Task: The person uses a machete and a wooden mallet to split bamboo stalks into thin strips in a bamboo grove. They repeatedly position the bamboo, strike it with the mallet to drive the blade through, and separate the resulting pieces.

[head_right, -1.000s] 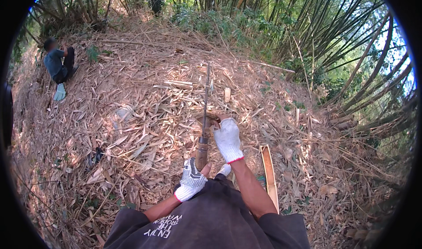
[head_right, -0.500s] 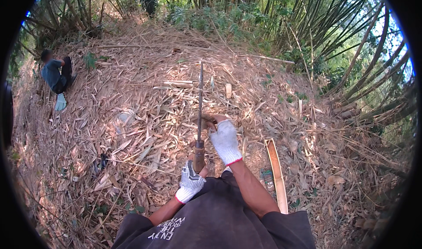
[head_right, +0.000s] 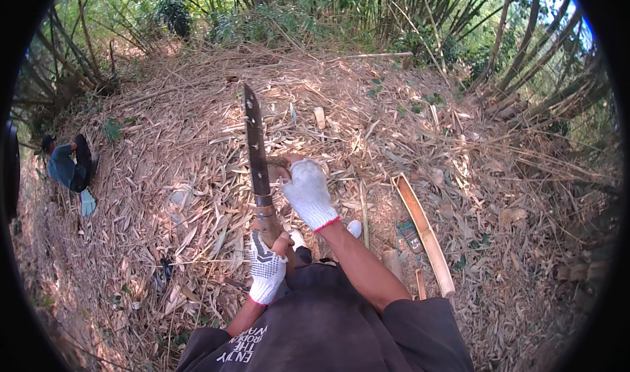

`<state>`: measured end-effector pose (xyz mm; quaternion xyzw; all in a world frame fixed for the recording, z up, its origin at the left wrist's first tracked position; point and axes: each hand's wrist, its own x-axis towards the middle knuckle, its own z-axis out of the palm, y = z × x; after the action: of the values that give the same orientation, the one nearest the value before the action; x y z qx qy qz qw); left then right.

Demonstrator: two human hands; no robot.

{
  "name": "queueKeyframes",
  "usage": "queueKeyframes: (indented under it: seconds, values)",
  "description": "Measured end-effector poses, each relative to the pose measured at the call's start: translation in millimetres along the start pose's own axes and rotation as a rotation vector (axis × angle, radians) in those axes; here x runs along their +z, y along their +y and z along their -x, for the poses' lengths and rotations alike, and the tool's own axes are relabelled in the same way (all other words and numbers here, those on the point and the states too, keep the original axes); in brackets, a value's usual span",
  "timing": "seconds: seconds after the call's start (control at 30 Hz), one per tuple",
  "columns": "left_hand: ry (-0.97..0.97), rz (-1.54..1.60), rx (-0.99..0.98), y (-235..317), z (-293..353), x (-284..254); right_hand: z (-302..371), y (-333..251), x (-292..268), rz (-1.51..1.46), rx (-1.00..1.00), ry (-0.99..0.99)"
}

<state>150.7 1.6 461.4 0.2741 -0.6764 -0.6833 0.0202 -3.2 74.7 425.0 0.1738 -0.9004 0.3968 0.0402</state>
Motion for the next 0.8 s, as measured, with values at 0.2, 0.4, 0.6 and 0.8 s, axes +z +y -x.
queueKeyframes:
  seconds: [0.2, 0.4, 0.6, 0.8]
  values:
    - [0.149, -0.073, 0.063, 3, -21, 21, 10, 31, -1, -0.115, 0.09, 0.08]
    - [0.236, -0.151, 0.081, 11, -45, 34, 111, 204, 33, -0.196, 0.655, -0.155]
    - [-0.201, 0.283, 0.176, 7, -105, -25, 298, 437, 16, 0.097, 1.326, -0.456]
    - [-0.059, 0.036, 0.235, -31, -167, 16, 416, 571, 12, 0.216, 1.39, -0.582]
